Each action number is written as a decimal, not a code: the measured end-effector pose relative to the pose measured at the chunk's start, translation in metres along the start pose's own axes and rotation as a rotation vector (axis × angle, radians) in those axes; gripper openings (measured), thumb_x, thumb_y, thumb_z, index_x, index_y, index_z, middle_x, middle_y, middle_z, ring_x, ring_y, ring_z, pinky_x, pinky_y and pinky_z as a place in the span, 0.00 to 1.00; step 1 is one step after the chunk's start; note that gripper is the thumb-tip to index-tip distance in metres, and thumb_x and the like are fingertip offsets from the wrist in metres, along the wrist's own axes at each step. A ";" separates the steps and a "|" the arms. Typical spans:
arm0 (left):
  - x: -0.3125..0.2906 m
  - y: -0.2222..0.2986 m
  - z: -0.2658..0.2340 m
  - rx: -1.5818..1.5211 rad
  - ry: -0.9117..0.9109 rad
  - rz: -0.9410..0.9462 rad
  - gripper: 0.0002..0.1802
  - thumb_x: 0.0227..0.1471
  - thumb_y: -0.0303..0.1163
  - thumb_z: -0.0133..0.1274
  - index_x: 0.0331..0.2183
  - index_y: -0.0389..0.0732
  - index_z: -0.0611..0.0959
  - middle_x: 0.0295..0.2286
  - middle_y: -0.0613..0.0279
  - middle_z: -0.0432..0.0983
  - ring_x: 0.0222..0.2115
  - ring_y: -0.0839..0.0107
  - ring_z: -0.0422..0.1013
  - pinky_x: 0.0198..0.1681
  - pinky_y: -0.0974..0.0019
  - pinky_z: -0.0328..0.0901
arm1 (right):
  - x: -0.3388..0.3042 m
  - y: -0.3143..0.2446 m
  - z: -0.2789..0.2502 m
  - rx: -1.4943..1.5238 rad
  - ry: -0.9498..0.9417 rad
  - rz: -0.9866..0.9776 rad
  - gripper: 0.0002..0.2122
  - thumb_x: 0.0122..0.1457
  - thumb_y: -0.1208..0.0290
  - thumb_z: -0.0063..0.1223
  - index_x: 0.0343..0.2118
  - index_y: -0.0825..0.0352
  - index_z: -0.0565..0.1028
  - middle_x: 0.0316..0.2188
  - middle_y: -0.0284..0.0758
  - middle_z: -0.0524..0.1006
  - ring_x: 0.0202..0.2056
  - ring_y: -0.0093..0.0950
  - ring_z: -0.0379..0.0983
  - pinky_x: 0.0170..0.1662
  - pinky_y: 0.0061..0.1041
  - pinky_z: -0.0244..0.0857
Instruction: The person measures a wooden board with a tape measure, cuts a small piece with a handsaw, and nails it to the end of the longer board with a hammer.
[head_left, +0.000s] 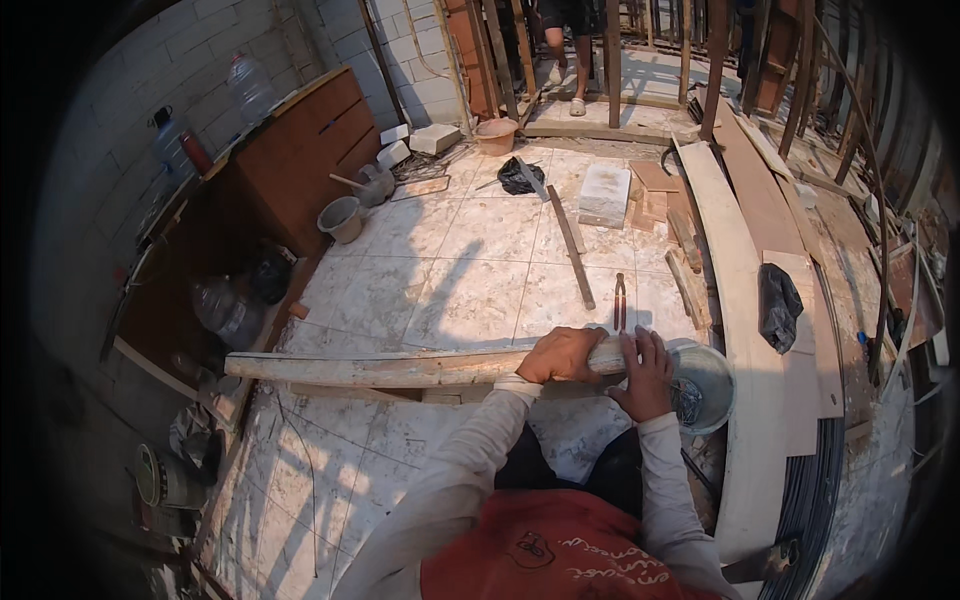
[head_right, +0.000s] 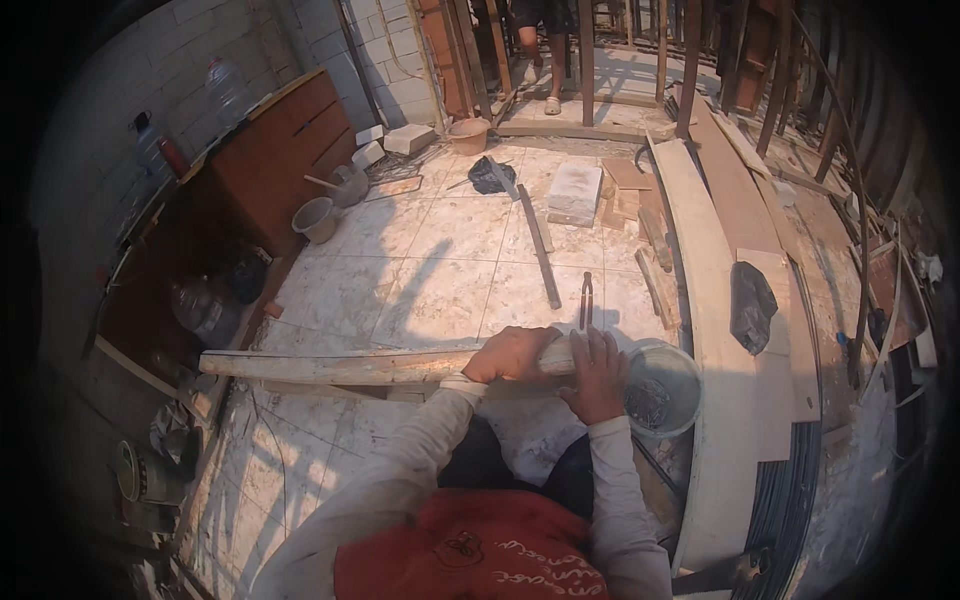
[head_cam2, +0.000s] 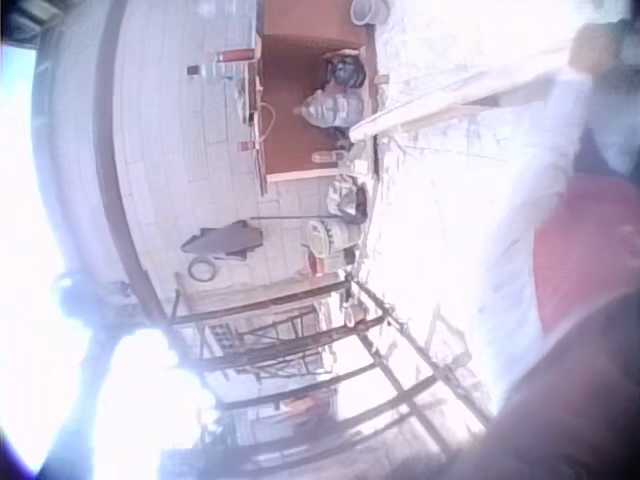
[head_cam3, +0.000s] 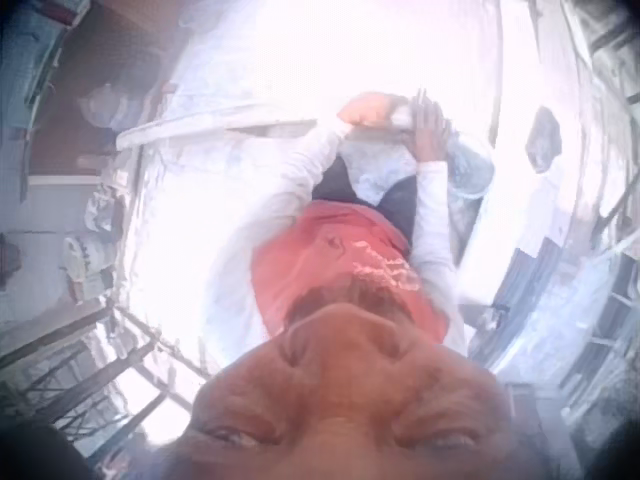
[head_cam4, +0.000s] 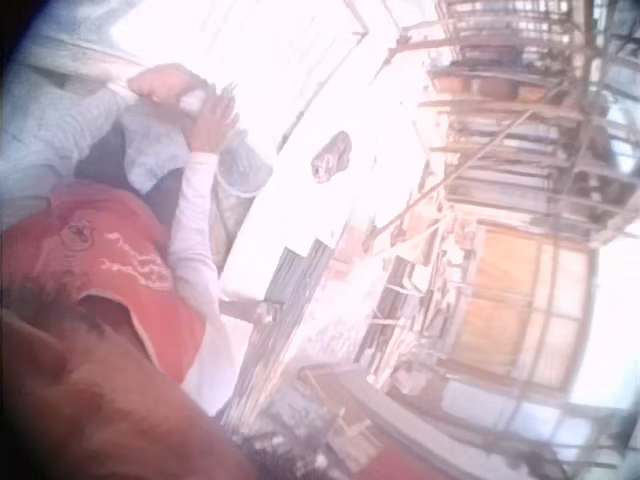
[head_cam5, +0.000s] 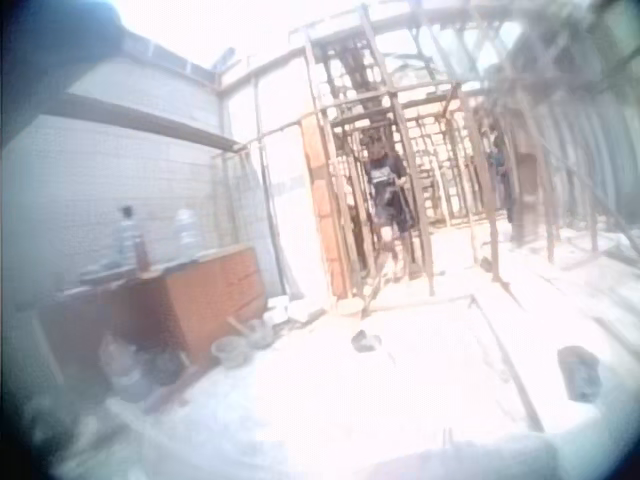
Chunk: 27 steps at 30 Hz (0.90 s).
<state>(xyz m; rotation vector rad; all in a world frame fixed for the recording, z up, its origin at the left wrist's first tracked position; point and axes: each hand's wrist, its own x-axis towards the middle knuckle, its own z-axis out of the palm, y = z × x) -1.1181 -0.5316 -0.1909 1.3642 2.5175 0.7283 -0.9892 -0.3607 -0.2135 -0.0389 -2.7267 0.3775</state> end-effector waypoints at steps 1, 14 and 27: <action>-0.004 0.004 -0.001 0.023 0.028 0.025 0.39 0.35 0.49 0.68 0.48 0.37 0.77 0.37 0.44 0.80 0.42 0.48 0.76 0.45 0.54 0.69 | 0.008 -0.001 0.010 -0.045 0.001 -0.068 0.47 0.37 0.58 0.74 0.64 0.58 0.62 0.60 0.39 0.65 0.62 0.43 0.58 0.62 0.55 0.49; -0.238 -0.075 -0.009 0.255 1.546 -0.716 0.40 0.42 0.32 0.66 0.57 0.40 0.68 0.57 0.47 0.58 0.60 0.50 0.53 0.64 0.47 0.48 | -0.012 -0.004 0.018 -0.034 -0.057 -0.204 0.35 0.35 0.72 0.66 0.53 0.64 0.69 0.50 0.38 0.71 0.54 0.41 0.64 0.62 0.54 0.48; -0.343 -0.216 -0.023 -1.472 2.080 -0.477 0.28 0.54 0.38 0.61 0.50 0.29 0.73 0.41 0.52 0.76 0.40 0.56 0.75 0.45 0.55 0.71 | -0.012 0.000 0.017 -0.043 -0.021 -0.200 0.37 0.33 0.72 0.66 0.54 0.61 0.70 0.52 0.38 0.70 0.59 0.41 0.61 0.64 0.54 0.44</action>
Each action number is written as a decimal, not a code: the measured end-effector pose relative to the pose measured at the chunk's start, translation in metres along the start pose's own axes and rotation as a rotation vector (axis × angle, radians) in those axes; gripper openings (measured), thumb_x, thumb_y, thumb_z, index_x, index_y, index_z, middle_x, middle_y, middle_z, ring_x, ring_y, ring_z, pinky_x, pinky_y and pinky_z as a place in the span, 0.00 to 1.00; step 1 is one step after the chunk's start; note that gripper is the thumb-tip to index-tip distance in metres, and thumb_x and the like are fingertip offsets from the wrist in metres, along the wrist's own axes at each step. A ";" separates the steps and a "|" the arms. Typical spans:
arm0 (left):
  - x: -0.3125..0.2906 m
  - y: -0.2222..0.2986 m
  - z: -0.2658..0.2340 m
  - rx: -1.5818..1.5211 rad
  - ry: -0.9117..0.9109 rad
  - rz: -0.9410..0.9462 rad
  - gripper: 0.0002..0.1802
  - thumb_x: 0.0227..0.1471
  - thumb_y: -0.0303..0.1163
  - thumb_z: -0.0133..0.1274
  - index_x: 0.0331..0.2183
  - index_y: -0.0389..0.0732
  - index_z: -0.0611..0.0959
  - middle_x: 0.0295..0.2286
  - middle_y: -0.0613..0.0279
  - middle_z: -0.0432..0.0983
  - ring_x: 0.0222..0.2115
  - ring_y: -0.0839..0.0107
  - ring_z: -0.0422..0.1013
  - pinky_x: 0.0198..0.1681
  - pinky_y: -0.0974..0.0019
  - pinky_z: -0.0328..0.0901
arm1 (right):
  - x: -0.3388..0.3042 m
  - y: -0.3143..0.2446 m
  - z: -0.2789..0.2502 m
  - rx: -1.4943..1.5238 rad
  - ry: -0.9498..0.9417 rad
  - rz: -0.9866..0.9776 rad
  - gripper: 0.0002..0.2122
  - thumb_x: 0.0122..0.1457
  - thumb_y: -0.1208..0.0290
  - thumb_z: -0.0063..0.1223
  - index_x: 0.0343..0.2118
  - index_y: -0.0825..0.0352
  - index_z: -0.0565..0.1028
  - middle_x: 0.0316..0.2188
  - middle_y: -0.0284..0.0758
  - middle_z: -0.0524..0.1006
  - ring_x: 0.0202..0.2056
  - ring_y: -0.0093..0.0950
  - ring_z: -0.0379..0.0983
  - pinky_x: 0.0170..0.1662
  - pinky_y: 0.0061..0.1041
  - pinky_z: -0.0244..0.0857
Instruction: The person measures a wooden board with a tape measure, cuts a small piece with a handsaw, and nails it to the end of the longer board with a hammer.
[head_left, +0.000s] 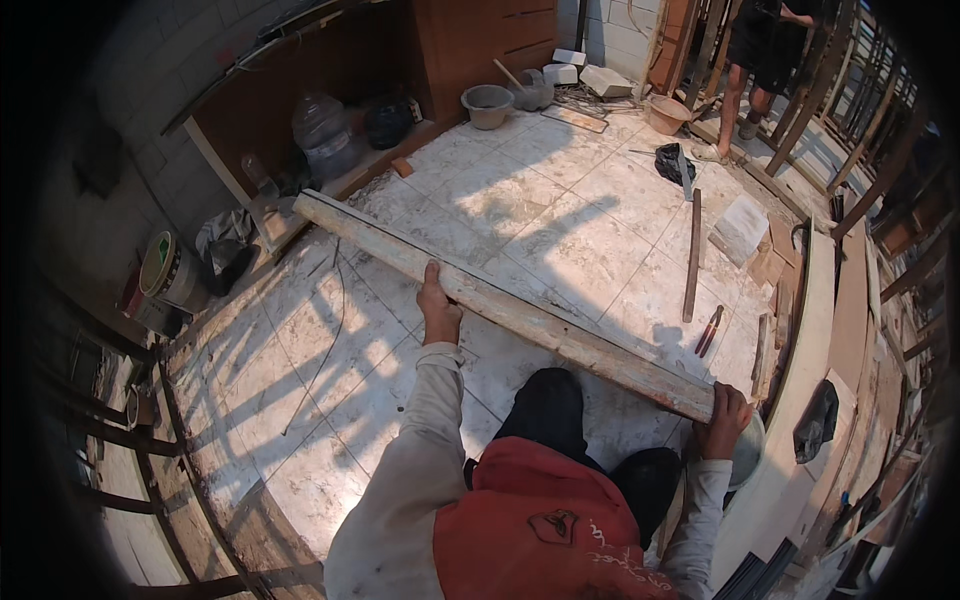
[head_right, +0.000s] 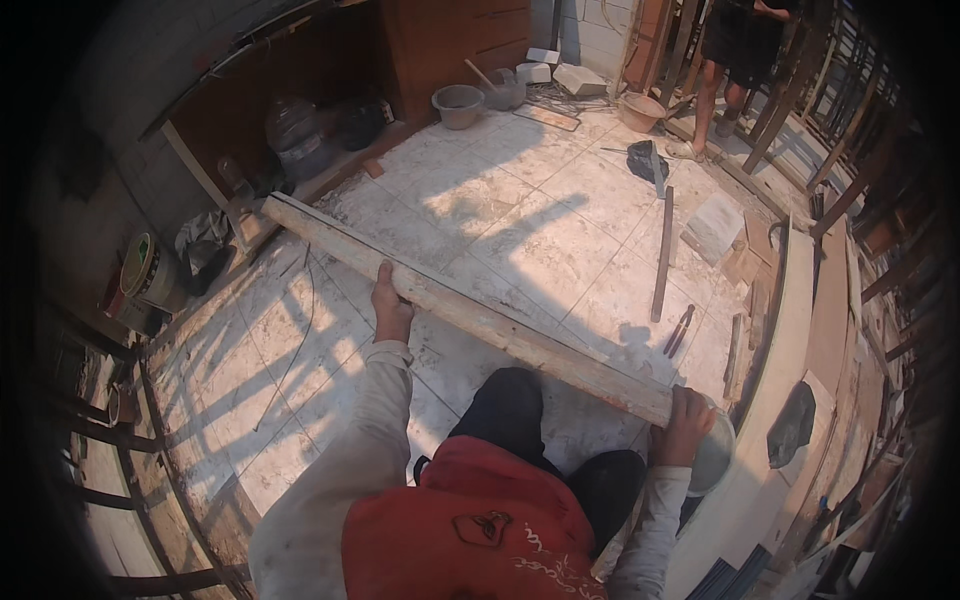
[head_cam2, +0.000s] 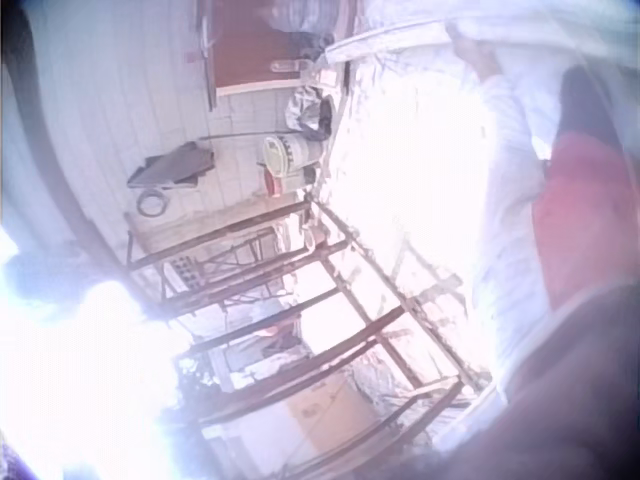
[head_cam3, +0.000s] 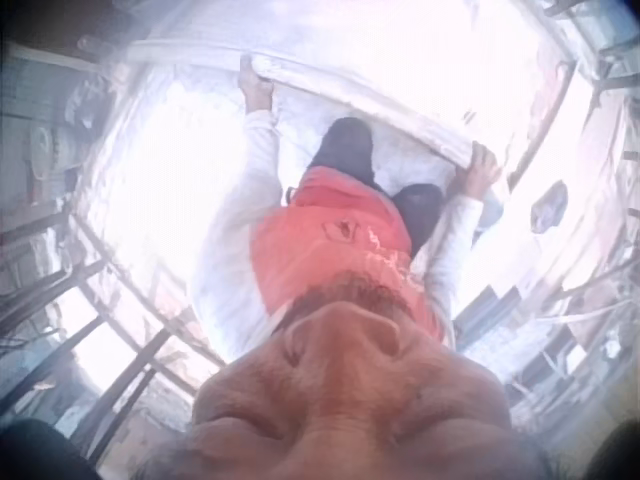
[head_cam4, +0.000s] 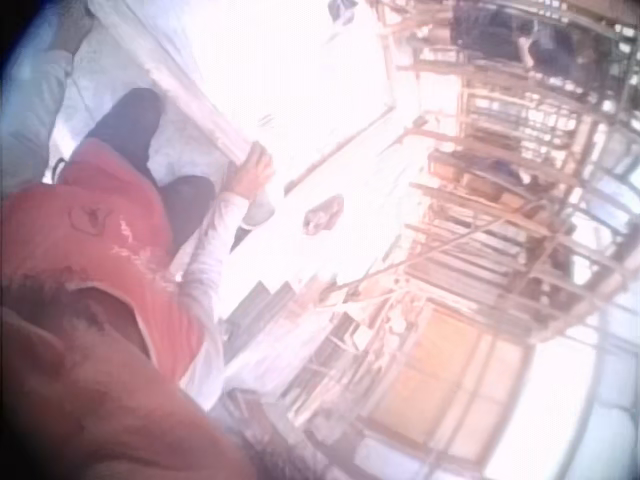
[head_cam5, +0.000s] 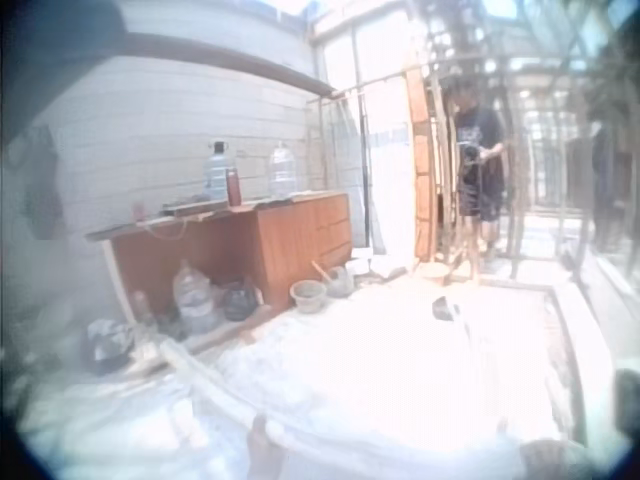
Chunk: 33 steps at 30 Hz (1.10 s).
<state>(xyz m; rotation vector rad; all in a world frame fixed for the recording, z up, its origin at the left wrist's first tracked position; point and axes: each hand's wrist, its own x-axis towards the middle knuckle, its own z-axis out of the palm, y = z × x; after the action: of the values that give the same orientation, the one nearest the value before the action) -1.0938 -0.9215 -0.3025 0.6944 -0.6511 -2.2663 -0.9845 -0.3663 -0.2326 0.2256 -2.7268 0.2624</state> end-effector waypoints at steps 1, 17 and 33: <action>-0.007 0.001 -0.012 -0.009 -0.006 0.009 0.27 0.55 0.38 0.60 0.50 0.30 0.74 0.42 0.52 0.76 0.41 0.56 0.75 0.46 0.55 0.71 | 0.009 0.010 0.003 -0.036 -0.018 0.012 0.37 0.33 0.70 0.66 0.55 0.59 0.71 0.52 0.38 0.70 0.59 0.41 0.61 0.65 0.52 0.43; -0.215 -0.008 -0.040 -0.012 -0.172 -0.120 0.28 0.62 0.44 0.52 0.55 0.35 0.69 0.53 0.53 0.70 0.54 0.62 0.67 0.62 0.58 0.60 | 0.067 -0.186 0.034 0.449 -0.233 -0.423 0.44 0.38 0.64 0.71 0.64 0.53 0.63 0.63 0.37 0.62 0.67 0.40 0.52 0.67 0.54 0.43; -0.263 0.077 -0.072 1.243 -1.043 0.184 0.37 0.45 0.33 0.67 0.56 0.39 0.71 0.55 0.51 0.68 0.51 0.55 0.70 0.53 0.56 0.67 | 0.060 -0.206 0.067 0.367 -0.094 -0.402 0.34 0.41 0.74 0.67 0.56 0.47 0.71 0.56 0.23 0.69 0.62 0.31 0.57 0.65 0.47 0.43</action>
<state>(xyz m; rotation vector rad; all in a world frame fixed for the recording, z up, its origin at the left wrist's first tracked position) -0.8474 -0.8013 -0.2304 -0.1740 -2.5490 -1.6968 -1.0241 -0.5873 -0.2386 0.8928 -2.6257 0.6449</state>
